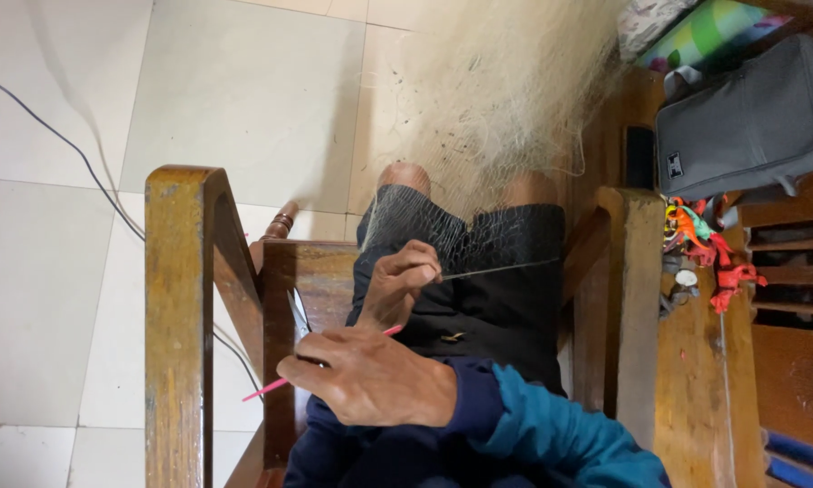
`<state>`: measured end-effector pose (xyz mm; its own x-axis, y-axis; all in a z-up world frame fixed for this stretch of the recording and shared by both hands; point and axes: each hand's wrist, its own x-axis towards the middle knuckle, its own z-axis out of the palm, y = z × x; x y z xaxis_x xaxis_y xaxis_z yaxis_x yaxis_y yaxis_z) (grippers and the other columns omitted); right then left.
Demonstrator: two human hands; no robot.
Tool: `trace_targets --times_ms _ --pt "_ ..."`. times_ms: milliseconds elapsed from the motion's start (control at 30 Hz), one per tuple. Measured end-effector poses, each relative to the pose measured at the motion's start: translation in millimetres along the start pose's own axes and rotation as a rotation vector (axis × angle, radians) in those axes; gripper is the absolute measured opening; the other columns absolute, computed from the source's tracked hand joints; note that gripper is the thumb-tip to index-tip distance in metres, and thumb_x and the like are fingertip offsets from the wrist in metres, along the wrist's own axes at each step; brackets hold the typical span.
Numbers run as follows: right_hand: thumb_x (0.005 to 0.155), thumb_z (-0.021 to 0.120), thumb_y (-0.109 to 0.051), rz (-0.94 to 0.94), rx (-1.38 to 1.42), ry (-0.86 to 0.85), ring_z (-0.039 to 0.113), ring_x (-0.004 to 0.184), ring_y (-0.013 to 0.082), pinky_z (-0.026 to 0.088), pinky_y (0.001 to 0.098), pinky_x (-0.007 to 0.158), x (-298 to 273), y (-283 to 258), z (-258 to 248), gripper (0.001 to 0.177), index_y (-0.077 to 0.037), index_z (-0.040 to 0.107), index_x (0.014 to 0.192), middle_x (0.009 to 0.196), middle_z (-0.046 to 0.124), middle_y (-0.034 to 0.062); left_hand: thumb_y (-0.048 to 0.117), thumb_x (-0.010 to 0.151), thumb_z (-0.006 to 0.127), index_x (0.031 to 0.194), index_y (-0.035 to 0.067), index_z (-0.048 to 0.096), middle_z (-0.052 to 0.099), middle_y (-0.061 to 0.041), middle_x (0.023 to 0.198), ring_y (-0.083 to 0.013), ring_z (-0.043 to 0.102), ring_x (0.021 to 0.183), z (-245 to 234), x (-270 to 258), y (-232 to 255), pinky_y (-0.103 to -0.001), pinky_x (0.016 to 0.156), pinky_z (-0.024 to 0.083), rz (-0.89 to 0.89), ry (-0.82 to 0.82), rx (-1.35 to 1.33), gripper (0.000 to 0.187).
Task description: Repairing a fishing net by tying knots and trimming excess thread with scissors.
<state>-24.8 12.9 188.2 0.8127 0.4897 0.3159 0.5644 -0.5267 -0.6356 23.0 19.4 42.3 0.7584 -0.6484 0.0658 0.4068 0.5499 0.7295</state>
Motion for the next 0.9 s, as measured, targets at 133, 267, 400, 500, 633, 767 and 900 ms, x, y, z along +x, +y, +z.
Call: trace_targets --times_ms 133,267,400,500,633,767,900 --pt "0.091 0.043 -0.001 0.004 -0.069 0.087 0.046 0.066 0.0266 0.034 0.0392 0.064 -13 0 -29 0.017 -0.005 0.056 0.101 0.078 0.047 0.0083 0.015 0.085 0.056 0.072 0.004 0.056 0.051 -0.006 0.07 -0.0129 0.047 0.066 22 -1 37 -0.023 0.061 0.036 0.019 0.067 0.105 0.018" --pt "0.086 0.049 -0.018 0.365 -0.387 0.284 0.056 0.078 0.0206 0.047 0.0282 0.068 -66 55 -56 0.025 -0.025 0.068 0.101 0.085 0.055 0.0007 0.005 0.083 0.058 0.075 -0.002 0.061 0.057 -0.01 0.068 -0.0025 0.045 0.047 1 -3 -10 -0.013 0.039 0.035 0.131 0.277 0.088 0.011" --pt "0.088 0.058 -0.012 0.473 -0.425 0.417 0.057 0.078 0.0242 0.048 0.0307 0.069 -128 115 -47 0.022 -0.016 0.068 0.108 0.089 0.055 0.0086 0.01 0.083 0.058 0.076 -0.002 0.061 0.058 -0.012 0.057 -0.0068 0.05 0.045 8 0 -5 -0.012 0.036 0.03 0.096 0.307 0.074 0.014" --pt "0.084 0.064 -0.014 0.558 -0.417 0.433 0.06 0.07 0.0235 0.05 0.0311 0.059 -136 121 -37 0.014 -0.014 0.07 0.097 0.085 0.056 0.0077 0.009 0.084 0.056 0.076 -0.001 0.06 0.059 -0.013 0.058 -0.0139 0.061 0.051 6 0 -12 -0.012 0.039 0.039 0.079 0.304 0.012 0.013" --pt "0.083 0.064 -0.015 0.56 -0.365 0.406 0.061 0.067 0.025 0.05 0.0325 0.057 -131 126 -33 0.012 -0.016 0.07 0.094 0.084 0.057 0.007 0.007 0.087 0.053 0.077 -0.002 0.058 0.058 -0.014 0.064 -0.0178 0.063 0.055 5 1 -12 -0.018 0.045 0.048 0.062 0.312 -0.087 0.014" --pt "0.082 0.064 -0.017 0.576 -0.361 0.391 0.06 0.067 0.0228 0.05 0.0315 0.057 -132 132 -32 0.012 -0.019 0.07 0.093 0.084 0.056 0.0052 0.006 0.088 0.051 0.079 -0.004 0.056 0.056 -0.015 0.067 -0.0192 0.062 0.054 3 0 -16 -0.023 0.049 0.053 0.047 0.326 -0.162 0.014" --pt "0.081 0.064 -0.011 0.572 -0.293 0.409 0.059 0.06 0.0253 0.049 0.0325 0.052 -121 126 -35 0.011 -0.015 0.071 0.089 0.08 0.056 0.009 0.006 0.089 0.05 0.081 -0.004 0.055 0.056 -0.016 0.068 -0.0201 0.061 0.054 -1 0 -19 -0.026 0.051 0.054 0.039 0.31 -0.192 0.014"
